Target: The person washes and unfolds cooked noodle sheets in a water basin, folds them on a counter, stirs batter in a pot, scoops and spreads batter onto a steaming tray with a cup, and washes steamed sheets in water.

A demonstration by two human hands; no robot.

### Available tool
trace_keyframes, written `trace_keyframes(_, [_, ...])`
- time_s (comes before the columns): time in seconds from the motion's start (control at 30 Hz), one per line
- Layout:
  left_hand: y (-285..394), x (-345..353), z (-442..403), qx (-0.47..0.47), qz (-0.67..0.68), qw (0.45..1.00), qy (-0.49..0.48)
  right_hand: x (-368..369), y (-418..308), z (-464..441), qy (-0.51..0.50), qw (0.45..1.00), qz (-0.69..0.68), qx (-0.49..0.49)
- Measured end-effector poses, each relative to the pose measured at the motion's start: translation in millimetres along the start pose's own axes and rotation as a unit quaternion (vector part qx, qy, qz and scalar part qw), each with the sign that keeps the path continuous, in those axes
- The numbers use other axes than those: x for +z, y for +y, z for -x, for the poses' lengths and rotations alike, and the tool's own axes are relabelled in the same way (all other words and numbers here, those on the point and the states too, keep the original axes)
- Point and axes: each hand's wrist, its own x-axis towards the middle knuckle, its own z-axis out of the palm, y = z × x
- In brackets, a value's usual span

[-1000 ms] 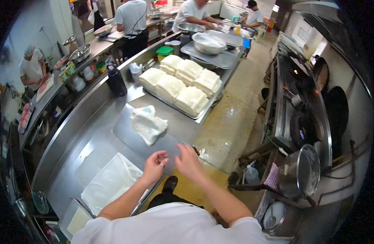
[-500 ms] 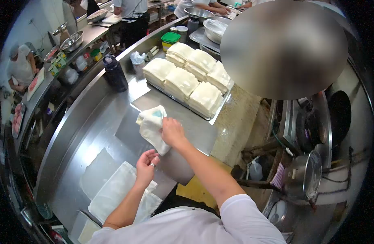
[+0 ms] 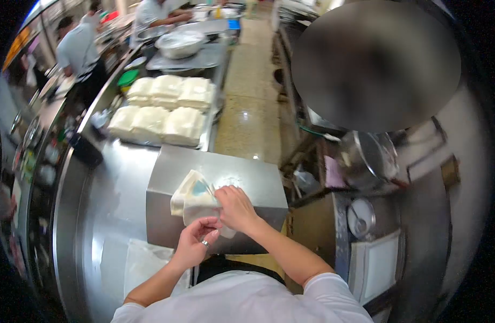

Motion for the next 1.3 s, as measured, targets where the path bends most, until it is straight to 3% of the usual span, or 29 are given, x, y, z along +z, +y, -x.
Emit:
trace_keyframes(0.3, [-28.6,212.8,46.2,-0.015,-0.060,0.954,-0.294,-148.2,33.0,250.6,0.157,0.970,0.112,0.149])
trace_keyframes(0.43, [-42.0,302.4,75.4,-0.031,-0.069,0.921,-0.381,-206.6,28.2,374.1,0.220,0.931,0.163,0.243])
trace_keyframes(0.57, [-56.5,375.8,89.9,-0.006,-0.078,0.890,-0.449,-249.7,15.6,485.2,0.284,0.854,0.233,0.368])
trace_keyframes(0.8, [-87.5,469.6,82.5,-0.019,-0.096,0.873,-0.478,-294.4,3.9,635.2,0.372,0.664,0.287,0.582])
trace_keyframes(1.0, [-140.6,528.0,39.7,-0.031,-0.117,0.861,-0.493,-333.4,16.4,723.3,0.409,0.521,0.279,0.696])
trace_keyframes(1.3, [-220.4,599.1,-38.9,-0.079,-0.156,0.844,-0.506,-402.0,105.6,762.4,0.398,0.410,0.238,0.785])
